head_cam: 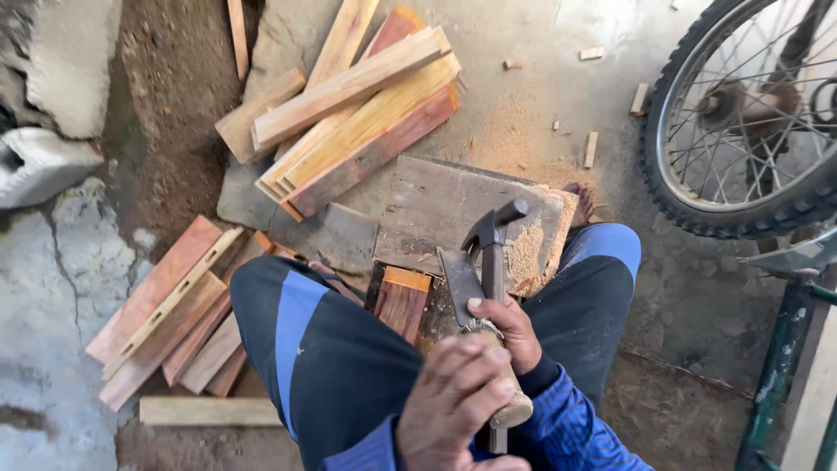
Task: Shaping a piece of wood using a hammer and a chisel-like tool.
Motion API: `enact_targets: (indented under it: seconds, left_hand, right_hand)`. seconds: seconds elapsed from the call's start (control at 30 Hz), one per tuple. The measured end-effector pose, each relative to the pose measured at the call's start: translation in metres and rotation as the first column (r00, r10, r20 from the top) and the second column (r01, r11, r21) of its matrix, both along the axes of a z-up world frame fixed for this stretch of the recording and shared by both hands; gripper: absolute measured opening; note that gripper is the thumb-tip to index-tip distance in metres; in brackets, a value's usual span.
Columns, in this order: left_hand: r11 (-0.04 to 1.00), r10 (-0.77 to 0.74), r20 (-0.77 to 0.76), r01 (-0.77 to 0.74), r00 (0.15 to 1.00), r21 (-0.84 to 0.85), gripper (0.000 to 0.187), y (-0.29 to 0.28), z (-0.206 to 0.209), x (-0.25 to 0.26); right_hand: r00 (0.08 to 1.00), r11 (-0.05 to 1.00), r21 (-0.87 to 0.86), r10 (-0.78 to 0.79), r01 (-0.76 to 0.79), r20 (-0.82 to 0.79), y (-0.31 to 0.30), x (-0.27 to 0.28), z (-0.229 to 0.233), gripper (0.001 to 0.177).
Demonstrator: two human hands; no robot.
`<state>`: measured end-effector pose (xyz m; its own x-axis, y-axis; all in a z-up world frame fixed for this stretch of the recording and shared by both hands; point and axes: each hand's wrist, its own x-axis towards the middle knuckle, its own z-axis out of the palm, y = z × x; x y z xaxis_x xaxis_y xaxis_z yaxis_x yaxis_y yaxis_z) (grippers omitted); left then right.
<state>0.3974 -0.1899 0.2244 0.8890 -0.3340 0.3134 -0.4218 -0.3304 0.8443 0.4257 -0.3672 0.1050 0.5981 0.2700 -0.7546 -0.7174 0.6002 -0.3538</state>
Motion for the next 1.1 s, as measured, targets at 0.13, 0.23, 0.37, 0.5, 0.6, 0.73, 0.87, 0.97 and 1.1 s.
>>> enact_targets:
  seconds: [0.13, 0.23, 0.37, 0.5, 0.6, 0.73, 0.87, 0.97, 1.1]
  left_hand:
    - [0.988, -0.150, 0.002, 0.150, 0.989, -0.035, 0.071, -0.007, 0.010, 0.001]
    - [0.964, -0.256, 0.004, 0.256, 0.967, -0.080, 0.064, -0.005, 0.005, 0.009]
    - [0.922, -0.329, 0.074, 0.337, 0.941, -0.193, 0.042, 0.004, 0.012, 0.038]
    - [0.917, -0.189, -0.276, 0.069, 0.943, -0.392, 0.050, 0.035, -0.006, 0.059]
    - [0.890, -0.141, -0.323, -0.024, 0.936, -0.456, 0.051, 0.056, -0.021, 0.080]
    - [0.914, -0.008, -0.308, -0.118, 0.951, -0.389, 0.035, 0.062, -0.049, 0.089]
    - [0.966, 0.011, -0.176, -0.056, 0.984, -0.252, 0.032, 0.056, -0.053, 0.094]
    - [0.976, -0.002, -0.157, -0.032, 0.988, -0.213, 0.033, 0.055, -0.061, 0.091]
    - [0.962, -0.024, -0.223, -0.039, 0.975, -0.270, 0.031, 0.058, -0.065, 0.089]
  right_hand:
    - [0.989, 0.997, -0.056, 0.063, -0.056, 0.131, -0.030, -0.062, -0.076, 0.020]
    - [0.981, 0.986, -0.154, 0.084, -0.058, 0.173, -0.021, -0.058, -0.057, 0.025]
    - [0.966, 0.959, -0.275, 0.138, -0.075, 0.219, -0.006, -0.033, -0.017, 0.034]
    - [0.953, 0.933, -0.344, 0.195, -0.107, 0.232, 0.002, -0.024, 0.022, 0.041]
    - [0.921, 0.879, -0.475, 0.142, 0.052, 0.363, -0.003, -0.028, 0.052, 0.030]
    - [0.882, 0.855, -0.498, 0.116, 0.145, 0.456, -0.019, -0.042, 0.084, 0.030]
    - [0.885, 0.842, -0.515, 0.107, 0.163, 0.454, -0.025, -0.068, 0.076, 0.024]
    - [0.903, 0.847, -0.512, 0.097, 0.147, 0.419, -0.023, -0.077, 0.070, 0.024]
    - [0.903, 0.858, -0.487, 0.069, 0.164, 0.424, -0.023, -0.076, 0.072, 0.023]
